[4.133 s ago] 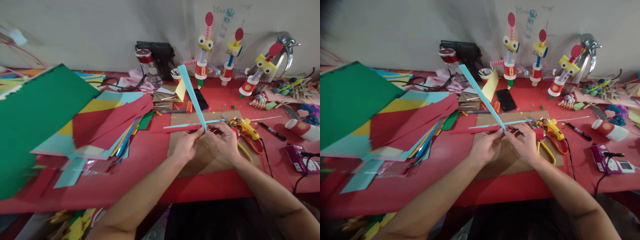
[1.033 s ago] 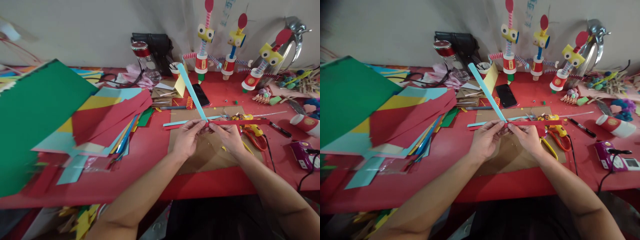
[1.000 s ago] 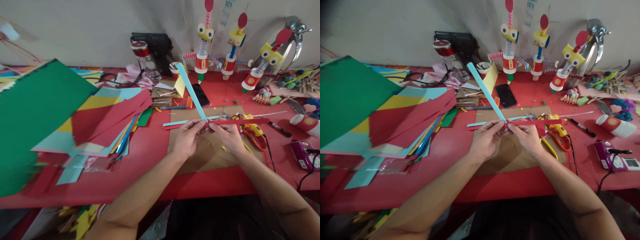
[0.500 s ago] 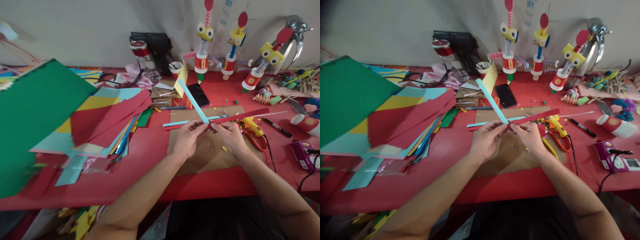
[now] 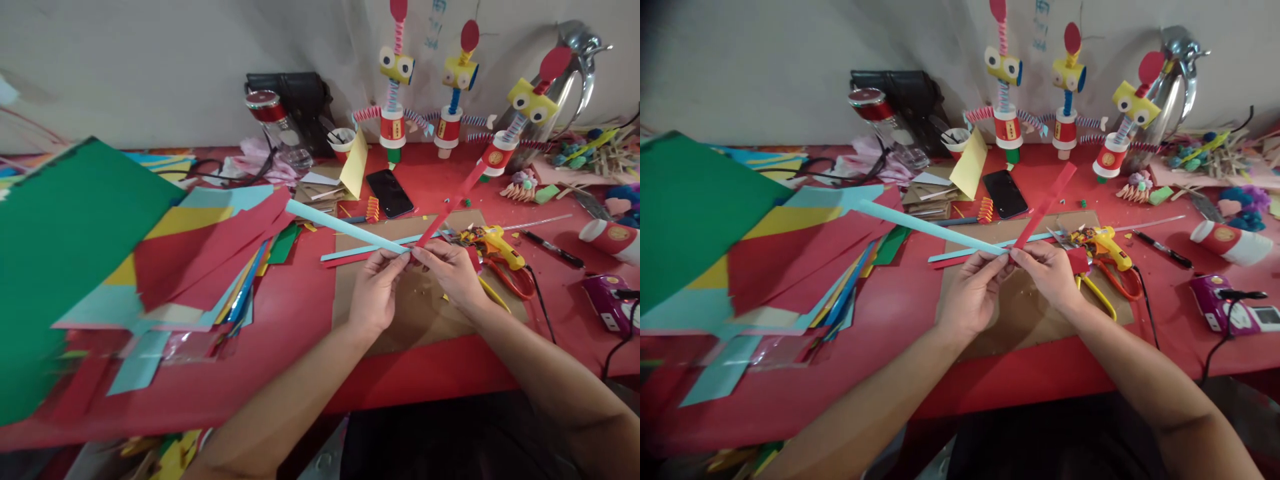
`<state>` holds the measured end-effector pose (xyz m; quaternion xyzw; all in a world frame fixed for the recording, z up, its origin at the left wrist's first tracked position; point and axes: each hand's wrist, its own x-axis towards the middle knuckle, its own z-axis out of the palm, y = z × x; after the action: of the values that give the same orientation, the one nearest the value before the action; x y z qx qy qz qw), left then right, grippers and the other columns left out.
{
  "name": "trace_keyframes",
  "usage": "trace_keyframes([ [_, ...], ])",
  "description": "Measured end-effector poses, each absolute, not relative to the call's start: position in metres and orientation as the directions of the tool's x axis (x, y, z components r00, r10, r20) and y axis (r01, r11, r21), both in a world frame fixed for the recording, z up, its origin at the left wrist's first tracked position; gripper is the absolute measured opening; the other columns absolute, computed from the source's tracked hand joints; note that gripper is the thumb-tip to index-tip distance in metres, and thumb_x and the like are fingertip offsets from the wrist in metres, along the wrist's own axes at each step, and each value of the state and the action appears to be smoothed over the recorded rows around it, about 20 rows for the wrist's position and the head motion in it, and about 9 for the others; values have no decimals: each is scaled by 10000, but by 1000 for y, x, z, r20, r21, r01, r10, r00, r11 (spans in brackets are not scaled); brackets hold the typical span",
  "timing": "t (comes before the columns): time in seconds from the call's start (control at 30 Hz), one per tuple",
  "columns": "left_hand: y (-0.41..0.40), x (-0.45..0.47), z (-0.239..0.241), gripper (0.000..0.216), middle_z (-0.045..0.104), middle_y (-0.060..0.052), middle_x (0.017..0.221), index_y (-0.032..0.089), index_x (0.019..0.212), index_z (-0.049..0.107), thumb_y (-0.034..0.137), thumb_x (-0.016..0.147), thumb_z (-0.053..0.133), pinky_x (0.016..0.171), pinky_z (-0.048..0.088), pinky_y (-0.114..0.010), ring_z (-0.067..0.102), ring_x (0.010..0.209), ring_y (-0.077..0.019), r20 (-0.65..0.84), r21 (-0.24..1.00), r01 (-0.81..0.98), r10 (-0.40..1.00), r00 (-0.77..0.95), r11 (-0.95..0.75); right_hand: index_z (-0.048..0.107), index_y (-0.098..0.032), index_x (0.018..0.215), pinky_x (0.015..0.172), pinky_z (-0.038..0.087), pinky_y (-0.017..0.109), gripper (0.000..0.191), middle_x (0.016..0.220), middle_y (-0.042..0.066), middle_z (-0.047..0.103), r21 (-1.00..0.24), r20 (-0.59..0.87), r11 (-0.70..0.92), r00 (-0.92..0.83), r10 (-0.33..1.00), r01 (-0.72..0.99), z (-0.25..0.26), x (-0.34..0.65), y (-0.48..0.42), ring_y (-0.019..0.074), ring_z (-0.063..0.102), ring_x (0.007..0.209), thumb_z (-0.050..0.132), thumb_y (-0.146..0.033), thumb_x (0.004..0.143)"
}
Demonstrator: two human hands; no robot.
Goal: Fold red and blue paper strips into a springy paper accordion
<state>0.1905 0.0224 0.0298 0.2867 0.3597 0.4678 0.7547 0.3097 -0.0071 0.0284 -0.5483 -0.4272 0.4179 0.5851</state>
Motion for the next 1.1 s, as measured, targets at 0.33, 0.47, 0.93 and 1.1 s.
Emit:
trace_keyframes([
  [0.33, 24, 185, 27, 207, 721, 24, 693, 192, 653, 655, 180, 550, 834, 728, 524, -313, 683, 699, -150, -334, 754, -471, 885, 326, 458, 740, -223, 640, 613, 462, 267, 286, 641, -1, 669, -991, 122, 106, 256, 959, 76, 31, 311, -10, 137, 584, 625, 684, -460, 790],
  [0.47, 24, 185, 28, 210, 722, 27, 686, 198, 660, 666, 179, 540, 837, 698, 523, -289, 676, 684, -140, -311, 771, -471, 898, 310, 429, 739, -229, 636, 622, 464, 275, 306, 643, 7, 659, -972, 189, 144, 253, 949, 189, 33, 312, -10, 144, 581, 646, 665, -468, 814],
  [0.93, 24, 185, 33, 195, 726, 17, 715, 201, 706, 693, 183, 564, 826, 756, 542, -293, 686, 730, -141, -278, 812, -429, 909, 311, 395, 736, -226, 696, 644, 467, 291, 325, 693, 11, 628, -968, 195, 149, 235, 952, 201, 31, 313, -10, 142, 575, 667, 619, -490, 845],
  [1.1, 25, 185, 34, 192, 735, 13, 691, 189, 673, 711, 175, 531, 839, 753, 543, -284, 689, 702, -140, -287, 828, -403, 911, 295, 391, 719, -219, 678, 639, 455, 276, 322, 661, -2, 599, -983, 161, 137, 212, 964, 125, 32, 313, -9, 129, 543, 653, 623, -480, 840],
])
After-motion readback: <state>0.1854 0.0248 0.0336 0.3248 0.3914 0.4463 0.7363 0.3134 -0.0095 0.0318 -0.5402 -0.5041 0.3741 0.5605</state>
